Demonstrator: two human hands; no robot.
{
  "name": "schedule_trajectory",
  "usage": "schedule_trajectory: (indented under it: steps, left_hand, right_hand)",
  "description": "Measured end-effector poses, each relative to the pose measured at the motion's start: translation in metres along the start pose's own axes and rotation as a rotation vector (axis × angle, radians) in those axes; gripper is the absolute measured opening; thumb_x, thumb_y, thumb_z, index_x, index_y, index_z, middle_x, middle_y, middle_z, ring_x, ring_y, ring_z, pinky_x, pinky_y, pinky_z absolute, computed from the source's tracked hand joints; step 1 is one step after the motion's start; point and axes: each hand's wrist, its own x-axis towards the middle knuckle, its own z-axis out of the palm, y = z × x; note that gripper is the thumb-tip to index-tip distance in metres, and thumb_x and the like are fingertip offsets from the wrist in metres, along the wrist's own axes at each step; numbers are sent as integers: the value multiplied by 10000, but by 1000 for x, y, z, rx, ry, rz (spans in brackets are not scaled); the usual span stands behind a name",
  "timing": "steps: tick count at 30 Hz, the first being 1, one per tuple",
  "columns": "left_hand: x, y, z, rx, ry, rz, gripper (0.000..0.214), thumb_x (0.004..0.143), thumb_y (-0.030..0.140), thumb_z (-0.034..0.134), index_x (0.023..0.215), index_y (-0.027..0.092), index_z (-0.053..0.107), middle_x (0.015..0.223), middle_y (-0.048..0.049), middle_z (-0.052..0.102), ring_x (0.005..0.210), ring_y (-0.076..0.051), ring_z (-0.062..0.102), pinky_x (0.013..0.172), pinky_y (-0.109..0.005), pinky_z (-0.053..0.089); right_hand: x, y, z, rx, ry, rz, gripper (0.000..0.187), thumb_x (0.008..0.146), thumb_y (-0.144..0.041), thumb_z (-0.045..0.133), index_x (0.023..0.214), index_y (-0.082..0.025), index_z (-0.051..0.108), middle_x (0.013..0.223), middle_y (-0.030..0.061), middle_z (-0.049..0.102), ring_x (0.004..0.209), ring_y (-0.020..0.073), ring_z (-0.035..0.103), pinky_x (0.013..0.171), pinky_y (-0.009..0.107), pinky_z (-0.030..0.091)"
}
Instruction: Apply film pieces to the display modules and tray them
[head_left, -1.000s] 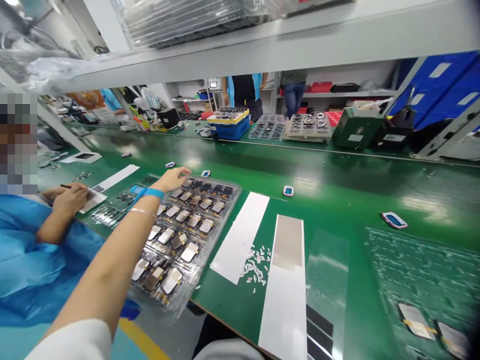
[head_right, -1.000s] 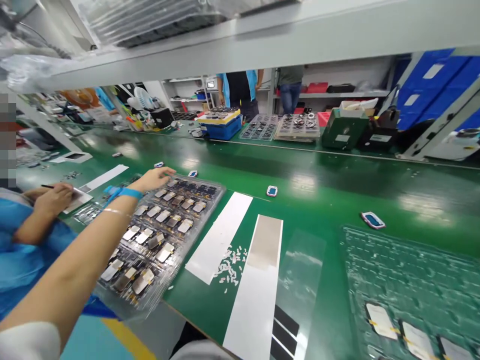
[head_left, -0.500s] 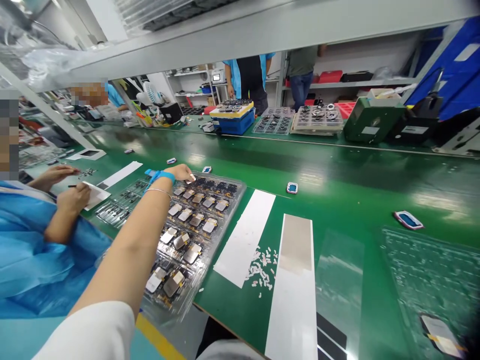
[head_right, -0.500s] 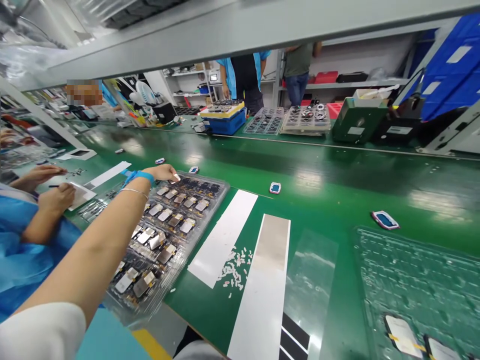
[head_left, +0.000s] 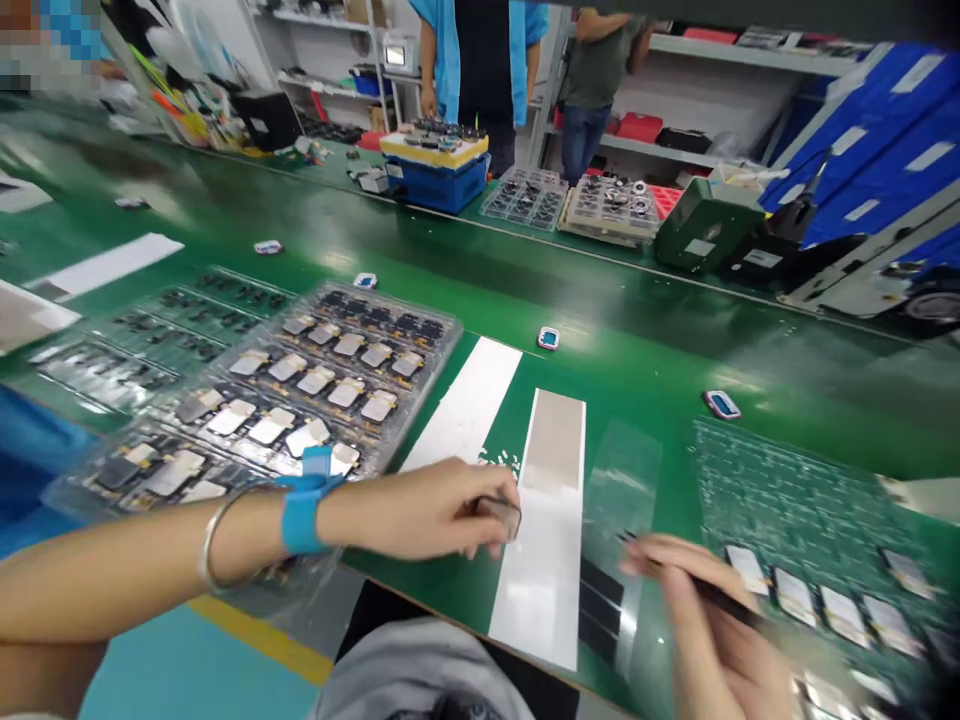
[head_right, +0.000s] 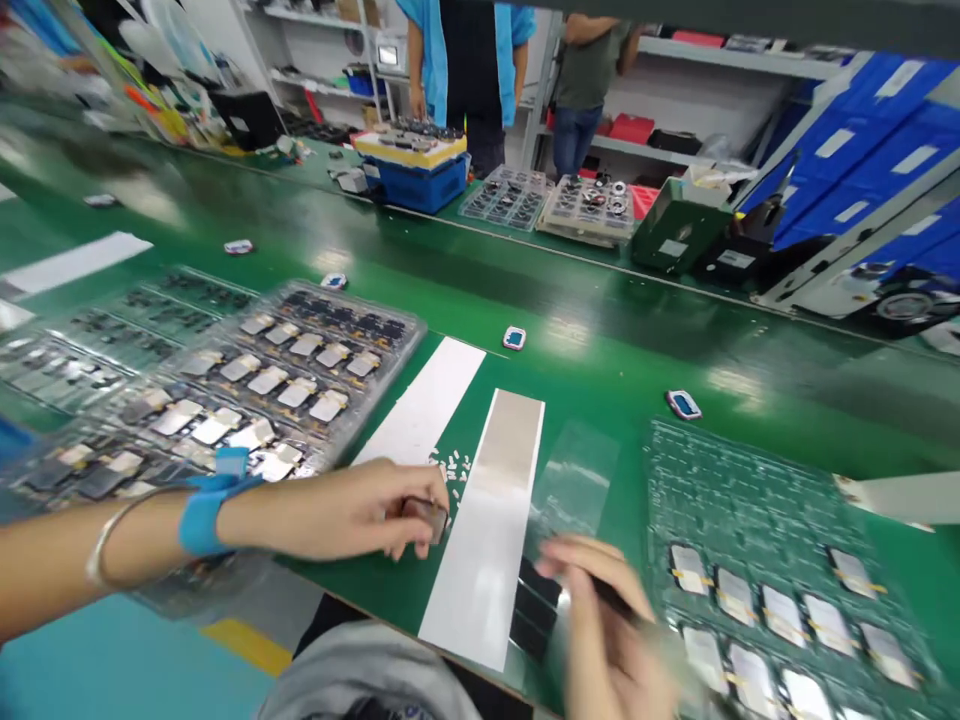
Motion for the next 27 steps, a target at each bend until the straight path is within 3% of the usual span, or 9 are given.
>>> schedule_trajectory:
  steps: [2, 5, 10, 14, 18, 22, 24, 27]
  left_hand:
    - [-5, 0, 17, -96, -55, 29, 44, 977, 213, 460, 1005, 204, 493, 834, -17, 690, 642, -128, 608, 576, -223, 459]
    - [-8, -7, 21, -124, -43, 77, 64, 990, 194, 414, 1043, 207, 447, 767, 6, 611, 703, -155, 566, 618, -249, 437]
    - [-9, -16, 19, -216, 3, 132, 40, 989, 195, 388, 1022, 218, 387, 723, 38, 516, 650, -147, 496, 592, -252, 404]
    - [-10, -18, 19, -257, 21, 134, 60, 991, 211, 386, 1050, 216, 395, 739, 39, 501, 657, -144, 470, 608, -258, 387]
    - [-7, -17, 15, -253, -4, 137, 112, 939, 252, 526, 946, 215, 422, 754, 48, 419, 665, -133, 393, 602, -249, 352]
    - [-3, -16, 14, -186, -13, 91, 123, 969, 274, 484, 878, 215, 426, 724, 46, 453, 647, -133, 431, 594, -248, 342]
    - [-1, -19, 16, -94, -16, 60, 93, 980, 267, 456, 911, 206, 458, 761, 23, 525, 667, -144, 482, 607, -255, 352]
    - [-1, -26, 21, 64, -19, 56, 73, 979, 249, 458, 929, 206, 490, 826, 1, 581, 704, -154, 520, 618, -255, 358]
  right_hand:
    - [9, -6, 23, -24, -242, -97, 61, 931, -244, 597, 935, -240, 658, 926, 40, 644, 875, 181, 642, 743, 274, 518]
    - [18, -9, 49, -51, -476, -114, 76, 855, -222, 669, 921, -220, 630, 914, 34, 593, 812, 175, 615, 709, 272, 494]
    - [19, -3, 62, 145, -666, 13, 136, 873, -211, 633, 762, -214, 554, 845, 16, 551, 739, 159, 569, 667, 264, 451]
    - [15, -1, 65, 242, -659, 94, 193, 906, -251, 627, 734, -211, 548, 818, 17, 556, 745, 162, 559, 668, 268, 431]
    - [15, -2, 65, 280, -590, 150, 211, 891, -293, 675, 726, -211, 573, 809, 9, 549, 710, 148, 531, 620, 255, 402]
    - [21, 3, 45, 320, -579, 151, 138, 876, -363, 694, 921, -239, 653, 850, 22, 593, 759, 167, 575, 665, 266, 461]
    - [21, 9, 31, 305, -496, 200, 141, 881, -315, 694, 987, -246, 631, 938, 46, 656, 794, 170, 614, 705, 278, 500]
    - [12, 22, 13, 282, -186, 282, 82, 919, -265, 654, 965, -246, 588, 1005, 65, 724, 705, 144, 632, 660, 275, 524]
